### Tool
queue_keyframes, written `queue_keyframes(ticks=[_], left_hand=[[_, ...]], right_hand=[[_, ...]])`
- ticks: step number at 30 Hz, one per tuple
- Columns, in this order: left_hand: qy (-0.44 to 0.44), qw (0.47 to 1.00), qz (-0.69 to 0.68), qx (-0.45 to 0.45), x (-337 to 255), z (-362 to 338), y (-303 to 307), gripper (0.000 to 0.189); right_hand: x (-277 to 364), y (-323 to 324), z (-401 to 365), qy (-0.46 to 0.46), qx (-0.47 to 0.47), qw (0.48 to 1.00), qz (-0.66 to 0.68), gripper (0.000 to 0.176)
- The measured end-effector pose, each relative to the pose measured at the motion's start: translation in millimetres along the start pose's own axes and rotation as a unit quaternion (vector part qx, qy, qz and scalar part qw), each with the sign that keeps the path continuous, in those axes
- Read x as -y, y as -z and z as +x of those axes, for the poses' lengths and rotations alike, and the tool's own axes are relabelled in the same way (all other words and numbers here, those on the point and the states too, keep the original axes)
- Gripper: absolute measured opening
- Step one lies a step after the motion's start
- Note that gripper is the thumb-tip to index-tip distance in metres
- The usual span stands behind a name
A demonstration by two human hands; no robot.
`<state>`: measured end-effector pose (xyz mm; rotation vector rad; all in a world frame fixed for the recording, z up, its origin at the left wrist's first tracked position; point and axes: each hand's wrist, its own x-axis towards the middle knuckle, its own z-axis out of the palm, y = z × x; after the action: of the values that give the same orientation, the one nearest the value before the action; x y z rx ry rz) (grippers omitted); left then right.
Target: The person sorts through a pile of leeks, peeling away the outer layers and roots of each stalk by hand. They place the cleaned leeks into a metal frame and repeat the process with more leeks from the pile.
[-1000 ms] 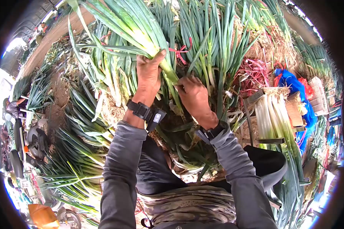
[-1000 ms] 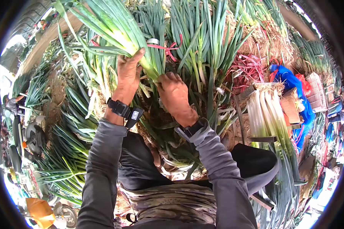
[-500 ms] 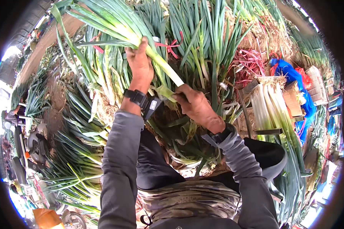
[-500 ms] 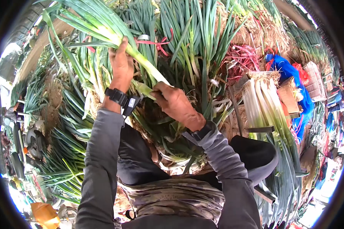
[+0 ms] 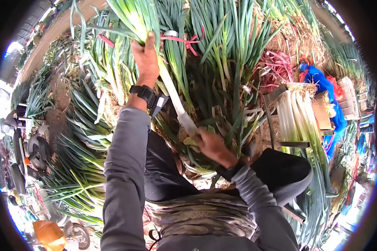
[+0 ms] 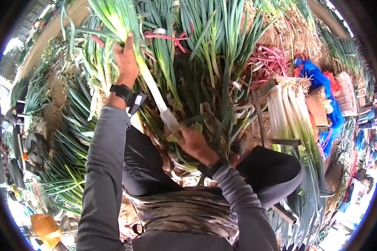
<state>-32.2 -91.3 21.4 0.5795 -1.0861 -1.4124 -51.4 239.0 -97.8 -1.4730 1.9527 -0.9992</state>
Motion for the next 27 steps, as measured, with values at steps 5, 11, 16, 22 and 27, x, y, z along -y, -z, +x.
queue_keyframes(ticks=[5,11,16,22,27], left_hand=[[-0.060,0.998,0.024,-0.020,-21.2,-2.2,-19.2,0.027],[-0.085,0.996,0.003,-0.036,-29.4,14.1,-7.3,0.032],[-0.324,0.741,0.577,0.115,4.8,17.5,82.5,0.085],[-0.084,0.915,0.393,-0.025,67.7,62.4,112.1,0.063],[0.062,0.990,0.120,-0.045,46.3,66.3,124.7,0.058]], right_hand=[[69.0,83.2,52.5,0.091,-0.177,0.976,0.083,0.009],[-118.4,-52.6,-68.8,-0.106,0.187,0.969,-0.120,0.023],[-54.2,4.8,-18.3,-0.036,0.158,0.985,-0.053,0.030],[18.4,32.1,53.4,0.089,-0.195,0.959,-0.185,0.079],[19.3,26.4,26.0,-0.125,-0.009,0.940,0.318,0.045]])
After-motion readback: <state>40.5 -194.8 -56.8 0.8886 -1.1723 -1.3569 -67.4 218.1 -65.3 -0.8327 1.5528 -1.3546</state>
